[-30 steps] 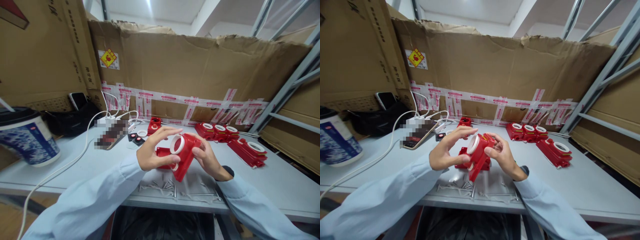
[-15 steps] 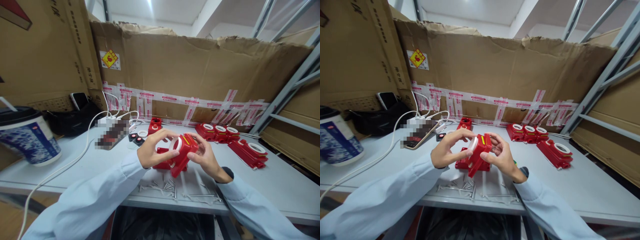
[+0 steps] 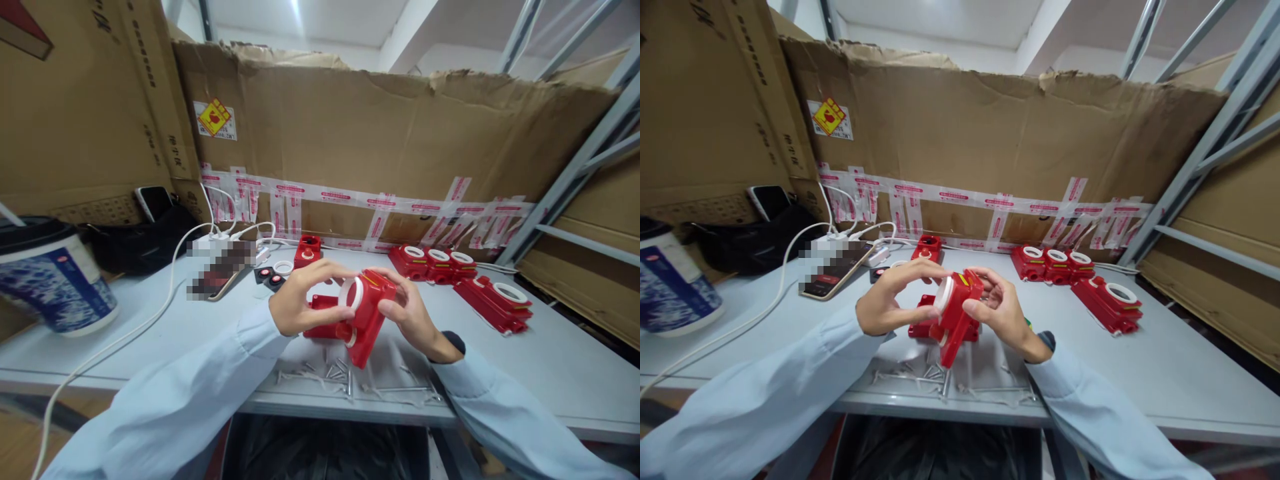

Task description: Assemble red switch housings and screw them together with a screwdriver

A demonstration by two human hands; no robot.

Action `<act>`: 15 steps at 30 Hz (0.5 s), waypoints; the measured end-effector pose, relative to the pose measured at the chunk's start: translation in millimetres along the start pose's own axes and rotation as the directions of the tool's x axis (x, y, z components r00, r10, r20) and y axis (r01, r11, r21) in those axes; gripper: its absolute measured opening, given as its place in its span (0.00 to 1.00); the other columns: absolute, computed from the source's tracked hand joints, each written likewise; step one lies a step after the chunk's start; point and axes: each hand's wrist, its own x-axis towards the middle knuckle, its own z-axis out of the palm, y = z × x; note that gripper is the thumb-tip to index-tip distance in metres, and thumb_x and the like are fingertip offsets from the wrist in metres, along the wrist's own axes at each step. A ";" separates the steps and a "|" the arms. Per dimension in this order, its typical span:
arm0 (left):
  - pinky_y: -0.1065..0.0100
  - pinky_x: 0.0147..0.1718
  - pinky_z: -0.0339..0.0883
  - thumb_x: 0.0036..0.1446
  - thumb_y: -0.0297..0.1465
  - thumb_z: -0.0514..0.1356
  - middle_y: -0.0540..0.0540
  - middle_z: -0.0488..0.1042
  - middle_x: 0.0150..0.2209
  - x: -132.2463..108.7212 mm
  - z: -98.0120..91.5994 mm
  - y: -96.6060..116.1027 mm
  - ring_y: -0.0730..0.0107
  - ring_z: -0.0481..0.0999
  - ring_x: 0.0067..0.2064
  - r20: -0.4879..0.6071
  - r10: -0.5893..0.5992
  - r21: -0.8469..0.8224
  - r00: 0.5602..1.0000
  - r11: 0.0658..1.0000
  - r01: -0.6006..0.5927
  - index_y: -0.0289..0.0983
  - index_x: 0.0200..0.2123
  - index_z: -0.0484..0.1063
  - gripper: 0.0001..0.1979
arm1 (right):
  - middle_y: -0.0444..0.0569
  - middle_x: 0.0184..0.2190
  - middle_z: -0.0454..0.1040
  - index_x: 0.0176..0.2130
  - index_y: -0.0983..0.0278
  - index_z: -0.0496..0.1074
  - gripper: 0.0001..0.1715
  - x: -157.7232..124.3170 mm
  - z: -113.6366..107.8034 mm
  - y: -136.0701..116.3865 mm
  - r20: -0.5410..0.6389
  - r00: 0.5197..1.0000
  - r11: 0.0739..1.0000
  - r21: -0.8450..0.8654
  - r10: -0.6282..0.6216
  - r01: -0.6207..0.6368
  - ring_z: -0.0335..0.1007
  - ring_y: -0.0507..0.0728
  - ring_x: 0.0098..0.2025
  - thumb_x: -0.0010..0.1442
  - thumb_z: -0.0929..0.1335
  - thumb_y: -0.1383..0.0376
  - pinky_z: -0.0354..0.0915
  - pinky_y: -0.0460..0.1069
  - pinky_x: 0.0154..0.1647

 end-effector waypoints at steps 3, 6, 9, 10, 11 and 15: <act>0.60 0.52 0.64 0.54 0.25 0.60 0.39 0.69 0.50 -1.1 -1.4 0.5 0.61 0.69 0.52 0.089 0.109 -0.010 0.990 0.994 -0.109 0.38 0.50 0.69 0.19 | 0.51 0.38 0.77 0.45 0.62 0.68 0.31 1.0 0.1 1.2 -0.013 1.000 1.000 0.008 0.025 -0.025 0.74 0.57 0.38 0.43 0.74 0.53 0.69 0.51 0.40; 0.57 0.56 0.60 0.52 0.27 0.63 0.39 0.65 0.56 -3.2 1.2 1.5 0.57 0.64 0.58 0.072 0.084 -0.066 0.994 0.995 -0.079 0.40 0.55 0.63 0.26 | 0.51 0.39 0.76 0.46 0.62 0.67 0.31 0.9 0.8 1.3 -0.029 1.000 0.999 0.031 0.014 -0.013 0.74 0.58 0.39 0.44 0.74 0.53 0.69 0.52 0.42; 0.57 0.50 0.65 0.52 0.36 0.64 0.38 0.67 0.53 -4.3 5.1 0.0 0.57 0.68 0.53 -0.018 -0.093 -0.080 0.996 0.993 0.091 0.39 0.57 0.60 0.30 | 0.52 0.41 0.76 0.47 0.62 0.65 0.33 0.0 1.3 0.2 -0.034 0.999 1.000 0.006 -0.014 0.014 0.74 0.59 0.41 0.44 0.74 0.54 0.70 0.53 0.42; 0.58 0.47 0.66 0.53 0.36 0.63 0.39 0.69 0.50 -4.3 5.6 -0.9 0.59 0.70 0.50 -0.034 -0.128 -0.068 0.991 0.990 0.126 0.38 0.55 0.62 0.27 | 0.53 0.41 0.75 0.47 0.62 0.65 0.33 -0.2 1.3 0.1 -0.031 0.999 1.000 -0.005 -0.018 0.018 0.74 0.59 0.41 0.44 0.74 0.54 0.70 0.52 0.41; 0.59 0.46 0.67 0.54 0.35 0.62 0.39 0.71 0.48 -4.0 5.5 -1.7 0.61 0.71 0.48 -0.030 -0.128 -0.048 0.991 0.991 0.126 0.37 0.53 0.64 0.23 | 0.53 0.42 0.75 0.47 0.62 0.65 0.33 -0.2 1.1 0.1 -0.027 0.999 1.000 -0.015 -0.021 0.020 0.74 0.59 0.42 0.43 0.74 0.55 0.70 0.52 0.41; 0.58 0.53 0.62 0.55 0.27 0.60 0.39 0.68 0.53 -2.9 2.7 -1.6 0.60 0.68 0.54 0.060 0.046 -0.031 0.997 0.999 -0.044 0.38 0.52 0.67 0.19 | 0.52 0.43 0.75 0.47 0.61 0.65 0.32 0.9 1.1 1.2 -0.039 0.999 0.999 -0.028 -0.029 0.028 0.74 0.58 0.42 0.43 0.75 0.57 0.70 0.51 0.41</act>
